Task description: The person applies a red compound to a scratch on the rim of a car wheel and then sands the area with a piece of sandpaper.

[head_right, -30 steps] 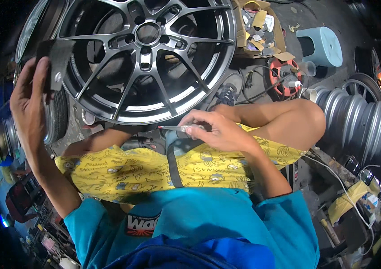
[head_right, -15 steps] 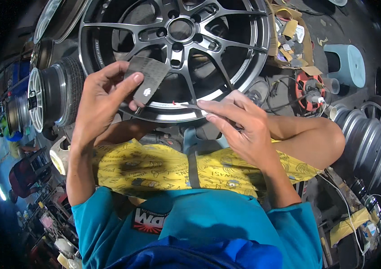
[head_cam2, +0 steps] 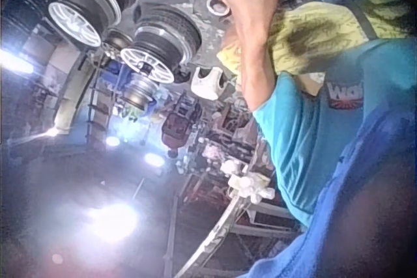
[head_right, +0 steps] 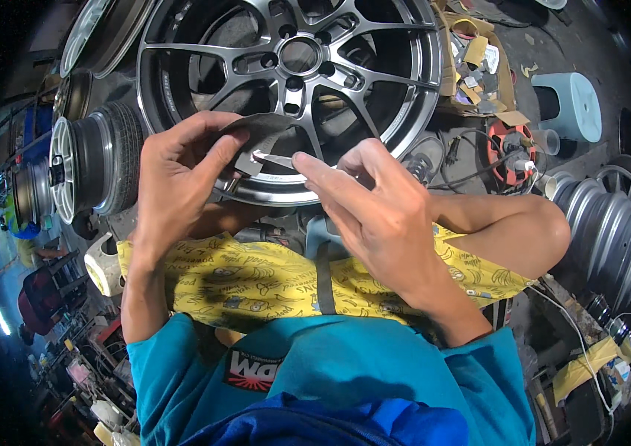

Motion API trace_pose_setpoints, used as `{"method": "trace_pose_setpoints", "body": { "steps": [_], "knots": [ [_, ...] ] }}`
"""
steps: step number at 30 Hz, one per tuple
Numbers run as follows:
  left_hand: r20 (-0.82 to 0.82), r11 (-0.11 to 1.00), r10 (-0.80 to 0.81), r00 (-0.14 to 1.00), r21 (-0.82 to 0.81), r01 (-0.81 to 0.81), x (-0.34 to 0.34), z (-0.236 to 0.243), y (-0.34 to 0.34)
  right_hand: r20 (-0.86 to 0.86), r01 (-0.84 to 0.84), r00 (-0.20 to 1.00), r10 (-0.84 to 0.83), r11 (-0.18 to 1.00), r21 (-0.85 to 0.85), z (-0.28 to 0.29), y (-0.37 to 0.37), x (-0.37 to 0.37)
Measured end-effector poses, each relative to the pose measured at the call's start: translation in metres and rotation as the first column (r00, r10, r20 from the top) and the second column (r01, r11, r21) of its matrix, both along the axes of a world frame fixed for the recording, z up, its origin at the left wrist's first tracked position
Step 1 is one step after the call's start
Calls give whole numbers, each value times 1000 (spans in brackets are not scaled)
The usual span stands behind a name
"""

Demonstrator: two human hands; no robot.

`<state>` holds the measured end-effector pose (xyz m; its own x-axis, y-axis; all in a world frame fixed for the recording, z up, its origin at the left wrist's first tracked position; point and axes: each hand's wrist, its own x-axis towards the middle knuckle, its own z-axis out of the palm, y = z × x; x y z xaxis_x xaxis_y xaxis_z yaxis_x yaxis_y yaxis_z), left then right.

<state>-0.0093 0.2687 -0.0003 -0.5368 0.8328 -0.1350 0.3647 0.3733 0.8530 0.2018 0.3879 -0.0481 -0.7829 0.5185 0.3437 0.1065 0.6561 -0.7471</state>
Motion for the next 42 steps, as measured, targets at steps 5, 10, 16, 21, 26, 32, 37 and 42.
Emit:
{"method": "trace_pose_setpoints", "body": {
  "steps": [5, 10, 16, 21, 26, 32, 37, 42],
  "knots": [
    [-27, 997, -9, 1000, 72, 11, 1, -4, -4, 40, 6, 999, -4, 999, -39, 4, -3, -1],
    [-37, 994, -29, 999, 105, 33, 1, -3, -4, 37, -24, 999, 23, 1000, 11, 4, -4, -7],
    [-21, 999, -10, 1000, 49, 11, 0, -1, -4, 79, 12, 997, -10, 999, -30, 11, 1, -4],
    [2, 998, -4, 1000, -60, 4, -4, 3, -4, 61, -9, 998, 14, 996, -83, 11, -1, -3],
    [15, 1000, 13, 1000, -7, -13, -1, 0, -3, 33, -19, 999, 23, 995, -101, 8, -2, -5],
    [41, 999, 19, 999, -27, -18, 0, 1, -3, 30, -3, 1000, 7, 992, -130, 10, 0, -4],
    [36, 1000, 9, 999, -14, -9, -3, 0, -4, 20, 1, 1000, 2, 988, -157, 6, 1, -3],
    [44, 1000, 4, 999, 11, -5, -4, -2, -5, 30, -37, 999, 45, 971, -238, 8, -5, -6]
  ]
}}
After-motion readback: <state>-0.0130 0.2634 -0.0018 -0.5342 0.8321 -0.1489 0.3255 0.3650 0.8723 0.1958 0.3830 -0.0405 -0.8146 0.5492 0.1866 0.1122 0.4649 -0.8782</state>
